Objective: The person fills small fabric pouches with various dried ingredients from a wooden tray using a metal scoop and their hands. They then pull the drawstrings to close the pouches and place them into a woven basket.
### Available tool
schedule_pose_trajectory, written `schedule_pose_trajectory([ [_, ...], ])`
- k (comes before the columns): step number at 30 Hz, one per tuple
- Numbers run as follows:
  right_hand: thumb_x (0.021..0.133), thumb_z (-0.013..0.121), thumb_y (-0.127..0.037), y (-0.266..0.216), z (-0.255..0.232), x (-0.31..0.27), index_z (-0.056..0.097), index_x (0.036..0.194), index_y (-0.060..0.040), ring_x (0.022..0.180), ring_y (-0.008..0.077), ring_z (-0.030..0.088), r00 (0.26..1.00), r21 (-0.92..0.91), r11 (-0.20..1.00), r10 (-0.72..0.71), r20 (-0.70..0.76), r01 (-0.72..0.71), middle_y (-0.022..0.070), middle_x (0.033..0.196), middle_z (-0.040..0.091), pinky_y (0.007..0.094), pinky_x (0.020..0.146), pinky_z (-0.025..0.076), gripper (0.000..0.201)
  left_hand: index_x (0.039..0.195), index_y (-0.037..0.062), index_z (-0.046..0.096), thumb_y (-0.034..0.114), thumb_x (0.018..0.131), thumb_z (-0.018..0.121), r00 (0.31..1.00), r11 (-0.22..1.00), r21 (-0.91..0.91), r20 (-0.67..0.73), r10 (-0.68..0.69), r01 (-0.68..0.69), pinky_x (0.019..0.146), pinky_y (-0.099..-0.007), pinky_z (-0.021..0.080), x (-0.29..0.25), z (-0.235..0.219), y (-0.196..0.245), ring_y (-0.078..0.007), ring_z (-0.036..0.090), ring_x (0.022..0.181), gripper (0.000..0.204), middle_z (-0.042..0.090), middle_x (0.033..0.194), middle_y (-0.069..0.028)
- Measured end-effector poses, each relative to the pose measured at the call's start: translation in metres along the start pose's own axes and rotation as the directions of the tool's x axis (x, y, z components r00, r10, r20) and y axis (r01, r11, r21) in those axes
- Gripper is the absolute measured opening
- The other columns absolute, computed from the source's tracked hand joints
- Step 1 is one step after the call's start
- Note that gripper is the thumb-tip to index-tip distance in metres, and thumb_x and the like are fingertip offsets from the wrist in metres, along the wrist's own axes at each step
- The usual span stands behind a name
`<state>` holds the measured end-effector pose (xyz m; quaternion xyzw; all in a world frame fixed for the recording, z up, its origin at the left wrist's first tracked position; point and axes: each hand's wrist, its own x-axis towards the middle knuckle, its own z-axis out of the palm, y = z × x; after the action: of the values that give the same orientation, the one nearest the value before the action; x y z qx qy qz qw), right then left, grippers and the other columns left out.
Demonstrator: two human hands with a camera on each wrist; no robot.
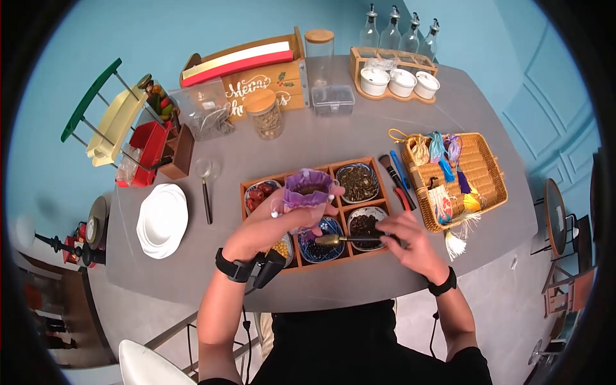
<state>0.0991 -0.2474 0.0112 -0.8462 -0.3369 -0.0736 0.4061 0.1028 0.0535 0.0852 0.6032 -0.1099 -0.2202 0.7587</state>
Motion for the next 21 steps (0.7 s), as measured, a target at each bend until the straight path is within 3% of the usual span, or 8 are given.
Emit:
schedule_pose_trajectory([
  [2,0.085,0.066,-0.001,0.003,-0.016,0.013,0.070,0.107,-0.0003,0.091,0.0253,0.061,0.996,0.100,0.994,0.056,-0.064,-0.050,0.0115,0.099,0.068,0.0341,0.086,0.049,0.022,0.134,0.0047,0.053,0.018,0.094,0.059,0.998,0.999,0.038,0.056,-0.014,0.012,0.080,-0.0311,0.057,0.005,0.002,0.000,-0.0183,0.060,0.114,0.043,0.057,0.135,-0.0057],
  [4,0.087,0.066,-0.004,-0.019,-0.030,0.038,0.069,0.109,-0.0005,0.095,0.0242,0.060,0.957,0.368,0.904,0.271,-0.100,-0.217,0.0111,0.103,0.067,0.0328,0.090,0.047,0.022,0.136,0.0041,0.052,0.015,0.093,0.054,0.986,0.998,-0.017,0.154,-0.062,0.065,0.080,-0.0316,0.058,0.013,0.002,-0.005,-0.0192,0.061,0.114,0.045,0.057,0.135,-0.0065],
  [7,0.086,0.069,-0.007,-0.046,-0.034,0.069,0.069,0.108,-0.0008,0.101,0.0248,0.059,0.986,0.537,0.839,0.152,-0.075,-0.088,0.0116,0.108,0.066,0.0328,0.091,0.047,0.023,0.136,0.0032,0.053,0.013,0.091,0.050,0.973,0.994,-0.005,0.205,-0.108,0.112,0.080,-0.0310,0.058,0.019,0.008,0.000,-0.0200,0.062,0.114,0.046,0.059,0.132,-0.0076],
  [8,0.086,0.069,-0.007,-0.047,-0.033,0.076,0.069,0.108,-0.0008,0.101,0.0248,0.059,0.984,0.535,0.841,0.156,-0.084,-0.088,0.0116,0.108,0.066,0.0328,0.091,0.047,0.023,0.135,0.0031,0.053,0.012,0.090,0.051,0.965,0.991,-0.005,0.231,-0.126,0.131,0.080,-0.0304,0.058,0.021,0.009,0.000,-0.0198,0.062,0.114,0.046,0.061,0.130,-0.0079],
  [11,0.078,0.078,-0.011,-0.036,-0.029,0.089,0.070,0.107,-0.0005,0.106,0.0286,0.060,0.997,0.220,0.975,-0.053,0.049,0.041,0.0127,0.109,0.066,0.0364,0.089,0.049,0.031,0.131,0.0018,0.056,0.011,0.089,0.050,0.966,0.988,0.013,0.210,-0.153,0.154,0.079,-0.0303,0.057,0.030,0.008,-0.007,-0.0177,0.063,0.105,0.044,0.066,0.121,-0.0102],
  [15,0.079,0.078,-0.011,-0.024,-0.027,0.103,0.071,0.106,-0.0019,0.100,0.0242,0.060,0.998,0.179,0.983,0.016,0.067,-0.028,0.0095,0.103,0.068,0.0342,0.087,0.047,0.030,0.129,-0.0001,0.057,0.012,0.090,0.050,0.973,0.981,0.039,0.126,-0.192,0.189,0.082,-0.0307,0.055,0.041,0.001,-0.011,-0.0163,0.064,0.098,0.041,0.068,0.119,-0.0110],
  [19,0.084,0.075,-0.014,0.000,-0.025,0.111,0.072,0.107,-0.0035,0.093,0.0236,0.061,0.996,0.130,0.991,0.013,0.091,-0.025,0.0097,0.098,0.069,0.0333,0.081,0.049,0.026,0.132,-0.0003,0.054,0.012,0.091,0.048,0.966,0.972,0.031,0.106,-0.237,0.235,0.084,-0.0304,0.054,0.042,0.005,-0.003,-0.0175,0.064,0.103,0.044,0.064,0.126,-0.0103],
  [21,0.084,0.074,-0.014,0.009,-0.023,0.108,0.072,0.108,-0.0034,0.094,0.0236,0.061,0.991,0.023,0.993,0.116,0.067,-0.118,0.0098,0.097,0.069,0.0334,0.082,0.049,0.026,0.138,0.0000,0.050,0.010,0.092,0.046,0.990,0.988,-0.059,0.009,-0.142,0.142,0.083,-0.0313,0.055,0.045,0.011,0.000,-0.0198,0.064,0.108,0.047,0.059,0.134,-0.0106],
])
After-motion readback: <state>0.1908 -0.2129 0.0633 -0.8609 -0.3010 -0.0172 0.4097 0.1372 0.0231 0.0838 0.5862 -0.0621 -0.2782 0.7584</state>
